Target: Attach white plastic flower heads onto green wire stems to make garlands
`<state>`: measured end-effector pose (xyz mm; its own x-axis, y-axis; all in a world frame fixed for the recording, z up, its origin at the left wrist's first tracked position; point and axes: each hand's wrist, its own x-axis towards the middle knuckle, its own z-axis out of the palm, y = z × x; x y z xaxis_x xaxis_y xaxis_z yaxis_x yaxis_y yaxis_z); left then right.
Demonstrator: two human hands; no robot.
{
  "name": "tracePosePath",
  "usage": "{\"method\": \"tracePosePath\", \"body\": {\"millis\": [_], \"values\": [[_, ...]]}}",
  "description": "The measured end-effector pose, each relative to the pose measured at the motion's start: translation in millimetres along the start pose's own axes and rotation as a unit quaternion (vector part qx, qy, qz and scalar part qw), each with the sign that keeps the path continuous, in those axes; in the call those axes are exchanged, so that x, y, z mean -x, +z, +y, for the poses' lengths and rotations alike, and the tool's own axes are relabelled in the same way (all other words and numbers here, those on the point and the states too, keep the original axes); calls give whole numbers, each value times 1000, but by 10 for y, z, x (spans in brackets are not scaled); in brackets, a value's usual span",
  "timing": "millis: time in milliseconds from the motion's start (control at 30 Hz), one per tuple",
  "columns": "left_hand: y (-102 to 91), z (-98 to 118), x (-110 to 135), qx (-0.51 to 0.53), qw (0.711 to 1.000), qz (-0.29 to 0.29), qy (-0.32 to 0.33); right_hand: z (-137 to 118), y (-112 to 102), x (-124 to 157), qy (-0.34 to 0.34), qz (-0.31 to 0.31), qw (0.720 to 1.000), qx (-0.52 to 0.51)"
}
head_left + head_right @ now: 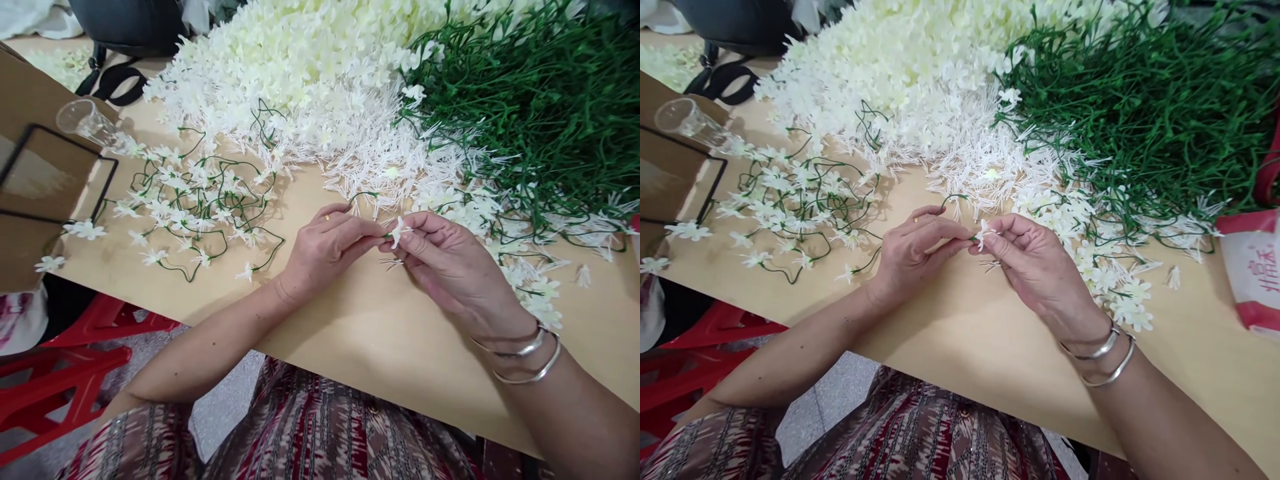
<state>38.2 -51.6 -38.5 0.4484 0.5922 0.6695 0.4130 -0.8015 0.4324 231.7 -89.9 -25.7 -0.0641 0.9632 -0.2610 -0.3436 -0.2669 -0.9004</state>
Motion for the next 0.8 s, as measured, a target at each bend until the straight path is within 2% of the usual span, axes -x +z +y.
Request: {"method": "tracePosePath", "body": {"millis": [333,500,800], "values": [[-15,16,-10,-18,1000,-15,0,6,-46,18,-47,-27,992,115],[-43,31,-1,-65,996,-57,4,55,-53,63,-63,7,982,176],[-23,37,13,-67,997,-31,36,37,-1,72,-55,6,985,162]]}}
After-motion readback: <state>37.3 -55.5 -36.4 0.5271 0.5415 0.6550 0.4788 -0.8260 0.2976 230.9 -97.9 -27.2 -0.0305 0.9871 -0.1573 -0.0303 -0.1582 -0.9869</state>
